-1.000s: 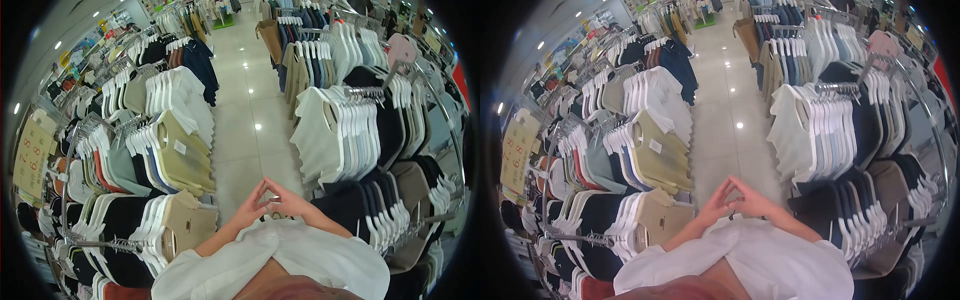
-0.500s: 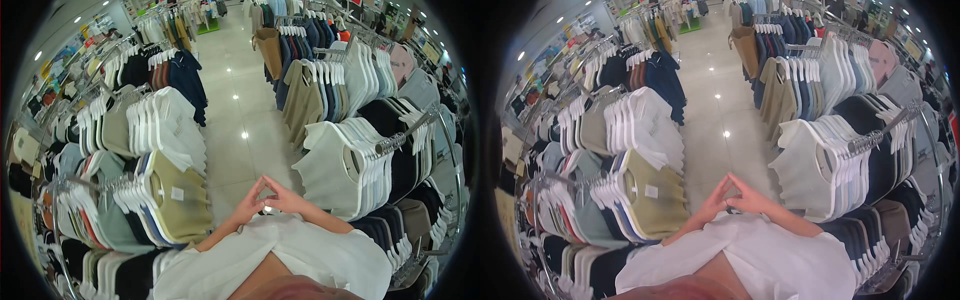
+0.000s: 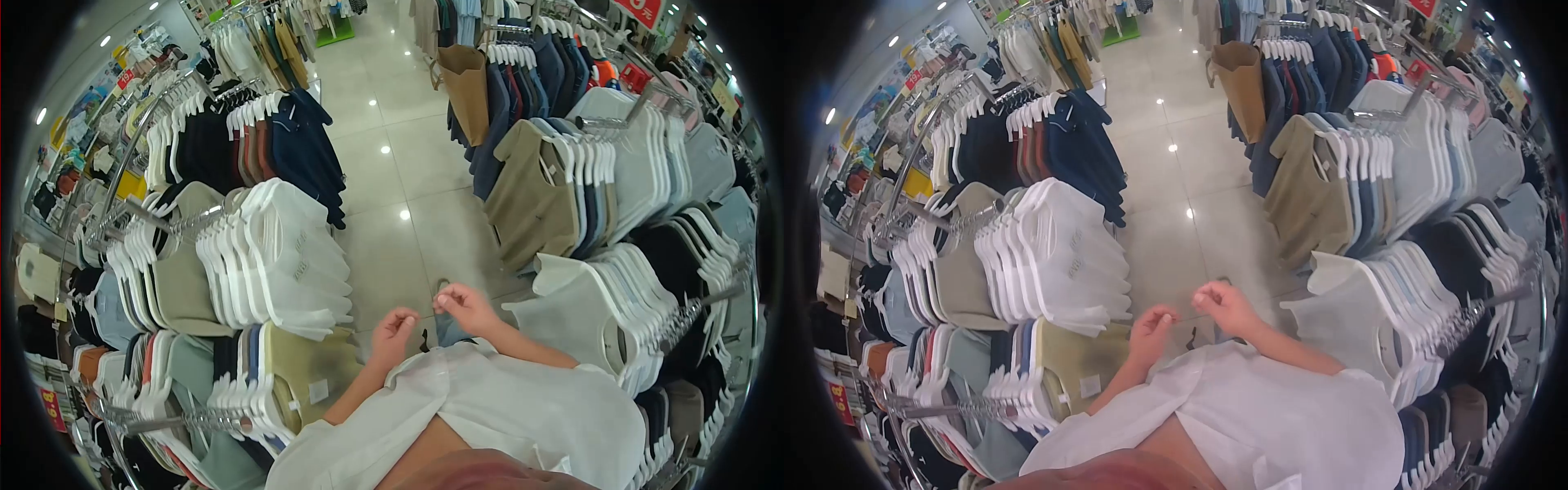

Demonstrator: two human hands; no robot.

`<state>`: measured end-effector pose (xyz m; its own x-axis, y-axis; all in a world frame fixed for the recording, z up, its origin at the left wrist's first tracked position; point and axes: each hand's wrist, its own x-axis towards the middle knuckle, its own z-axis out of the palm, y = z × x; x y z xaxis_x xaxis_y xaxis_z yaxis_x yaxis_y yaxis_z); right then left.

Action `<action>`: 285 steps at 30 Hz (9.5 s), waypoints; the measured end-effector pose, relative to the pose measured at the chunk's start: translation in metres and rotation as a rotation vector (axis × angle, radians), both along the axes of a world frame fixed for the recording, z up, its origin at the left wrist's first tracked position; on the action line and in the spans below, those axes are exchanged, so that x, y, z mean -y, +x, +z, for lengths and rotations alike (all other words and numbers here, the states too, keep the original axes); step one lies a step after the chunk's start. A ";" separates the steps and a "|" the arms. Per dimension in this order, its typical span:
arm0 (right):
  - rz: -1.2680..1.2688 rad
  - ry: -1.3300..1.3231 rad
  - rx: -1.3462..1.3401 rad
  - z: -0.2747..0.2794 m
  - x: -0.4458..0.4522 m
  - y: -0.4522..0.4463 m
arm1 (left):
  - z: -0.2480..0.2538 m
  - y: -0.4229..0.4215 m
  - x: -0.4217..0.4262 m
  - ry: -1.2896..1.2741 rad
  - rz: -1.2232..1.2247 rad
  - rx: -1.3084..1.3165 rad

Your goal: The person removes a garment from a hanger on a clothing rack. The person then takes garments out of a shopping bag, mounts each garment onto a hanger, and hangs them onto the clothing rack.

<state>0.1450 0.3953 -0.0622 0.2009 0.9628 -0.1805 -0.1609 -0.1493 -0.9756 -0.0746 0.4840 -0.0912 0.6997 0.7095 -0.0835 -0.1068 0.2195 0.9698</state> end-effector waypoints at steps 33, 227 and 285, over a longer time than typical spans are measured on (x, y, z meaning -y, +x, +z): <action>0.110 0.121 0.192 0.049 -0.520 0.316 | 0.052 0.348 -0.565 0.098 -0.493 0.069; -2.325 0.502 0.043 0.065 -0.553 0.133 | 0.087 0.583 -0.597 -1.237 -2.195 -0.324; -2.282 -1.035 0.803 0.120 -0.182 -0.065 | 0.056 0.317 -0.021 -1.068 -2.838 -0.770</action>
